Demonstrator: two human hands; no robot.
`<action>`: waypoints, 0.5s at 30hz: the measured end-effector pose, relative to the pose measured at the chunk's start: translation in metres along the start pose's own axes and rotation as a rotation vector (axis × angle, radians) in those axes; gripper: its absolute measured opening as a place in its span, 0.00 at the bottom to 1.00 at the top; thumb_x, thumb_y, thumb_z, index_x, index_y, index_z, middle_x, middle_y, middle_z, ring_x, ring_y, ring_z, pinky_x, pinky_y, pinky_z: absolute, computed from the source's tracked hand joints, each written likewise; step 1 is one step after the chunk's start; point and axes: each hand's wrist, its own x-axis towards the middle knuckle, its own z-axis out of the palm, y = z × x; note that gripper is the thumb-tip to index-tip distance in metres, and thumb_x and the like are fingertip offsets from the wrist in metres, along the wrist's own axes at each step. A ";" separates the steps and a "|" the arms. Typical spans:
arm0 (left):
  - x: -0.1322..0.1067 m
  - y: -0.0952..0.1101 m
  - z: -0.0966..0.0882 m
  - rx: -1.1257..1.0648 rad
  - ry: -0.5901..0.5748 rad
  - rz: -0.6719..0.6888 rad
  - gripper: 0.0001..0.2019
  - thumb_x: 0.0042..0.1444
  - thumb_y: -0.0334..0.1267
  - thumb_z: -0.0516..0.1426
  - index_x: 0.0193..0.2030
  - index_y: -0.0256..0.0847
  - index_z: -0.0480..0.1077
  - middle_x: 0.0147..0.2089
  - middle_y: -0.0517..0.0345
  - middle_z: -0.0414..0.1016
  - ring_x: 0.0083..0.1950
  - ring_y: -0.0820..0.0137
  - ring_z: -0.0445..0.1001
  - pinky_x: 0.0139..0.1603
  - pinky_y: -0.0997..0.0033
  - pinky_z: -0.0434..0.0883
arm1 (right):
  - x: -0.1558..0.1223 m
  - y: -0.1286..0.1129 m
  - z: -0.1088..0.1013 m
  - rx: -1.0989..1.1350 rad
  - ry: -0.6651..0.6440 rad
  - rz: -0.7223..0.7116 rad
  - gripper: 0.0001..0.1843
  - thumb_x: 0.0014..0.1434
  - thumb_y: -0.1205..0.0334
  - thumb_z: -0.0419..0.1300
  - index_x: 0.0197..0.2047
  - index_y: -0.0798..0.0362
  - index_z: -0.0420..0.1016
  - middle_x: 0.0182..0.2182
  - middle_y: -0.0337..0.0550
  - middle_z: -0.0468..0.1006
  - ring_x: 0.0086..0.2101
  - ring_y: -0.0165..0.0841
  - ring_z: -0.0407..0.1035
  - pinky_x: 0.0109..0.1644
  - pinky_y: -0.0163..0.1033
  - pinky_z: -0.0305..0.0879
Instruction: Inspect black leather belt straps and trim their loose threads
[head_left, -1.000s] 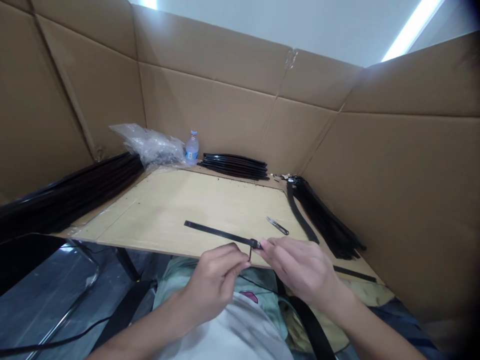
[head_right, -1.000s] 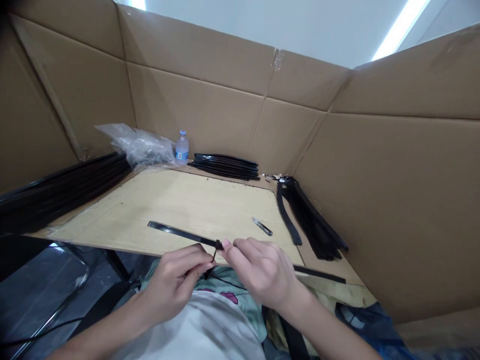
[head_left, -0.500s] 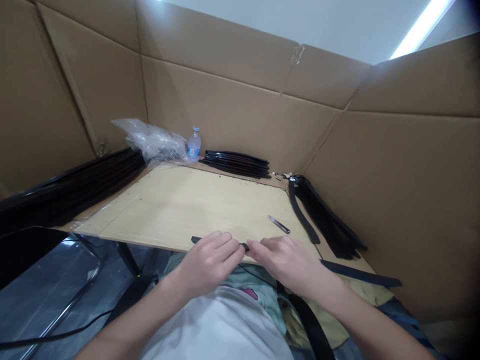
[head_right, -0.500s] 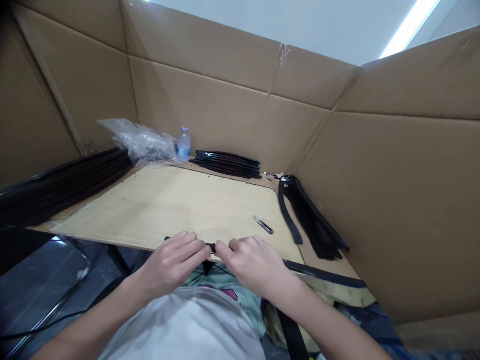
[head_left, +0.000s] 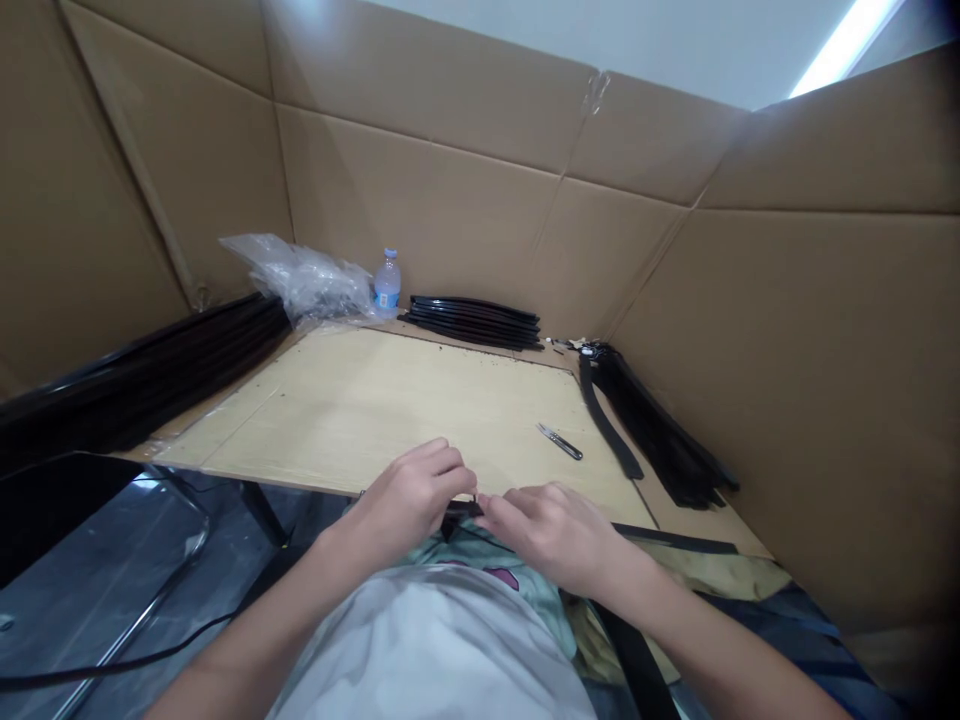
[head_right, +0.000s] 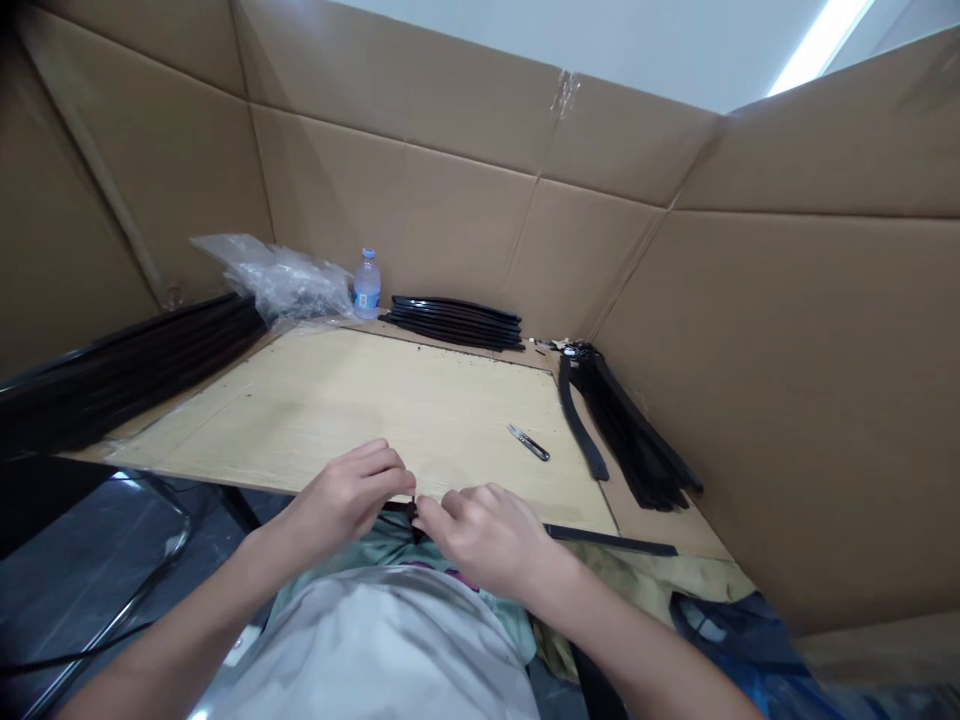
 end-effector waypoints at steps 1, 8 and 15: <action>0.000 -0.001 -0.001 -0.045 0.002 -0.021 0.12 0.58 0.24 0.46 0.36 0.36 0.70 0.33 0.53 0.68 0.36 0.70 0.64 0.36 0.71 0.63 | -0.001 -0.001 0.001 0.015 0.034 -0.004 0.10 0.65 0.61 0.46 0.35 0.55 0.64 0.21 0.37 0.69 0.20 0.27 0.62 0.23 0.37 0.44; 0.002 0.005 -0.008 -0.213 -0.005 -0.183 0.10 0.59 0.29 0.49 0.33 0.36 0.71 0.31 0.54 0.69 0.35 0.71 0.66 0.36 0.73 0.64 | -0.006 -0.001 -0.001 0.002 0.126 -0.043 0.14 0.62 0.67 0.49 0.51 0.53 0.63 0.23 0.37 0.70 0.22 0.29 0.63 0.23 0.35 0.49; 0.001 -0.009 -0.032 -0.302 -0.133 -0.375 0.11 0.59 0.36 0.50 0.30 0.38 0.71 0.30 0.58 0.72 0.32 0.73 0.68 0.35 0.76 0.62 | -0.017 0.009 0.003 0.041 0.255 -0.063 0.13 0.60 0.68 0.51 0.48 0.56 0.68 0.22 0.39 0.69 0.21 0.28 0.63 0.22 0.33 0.55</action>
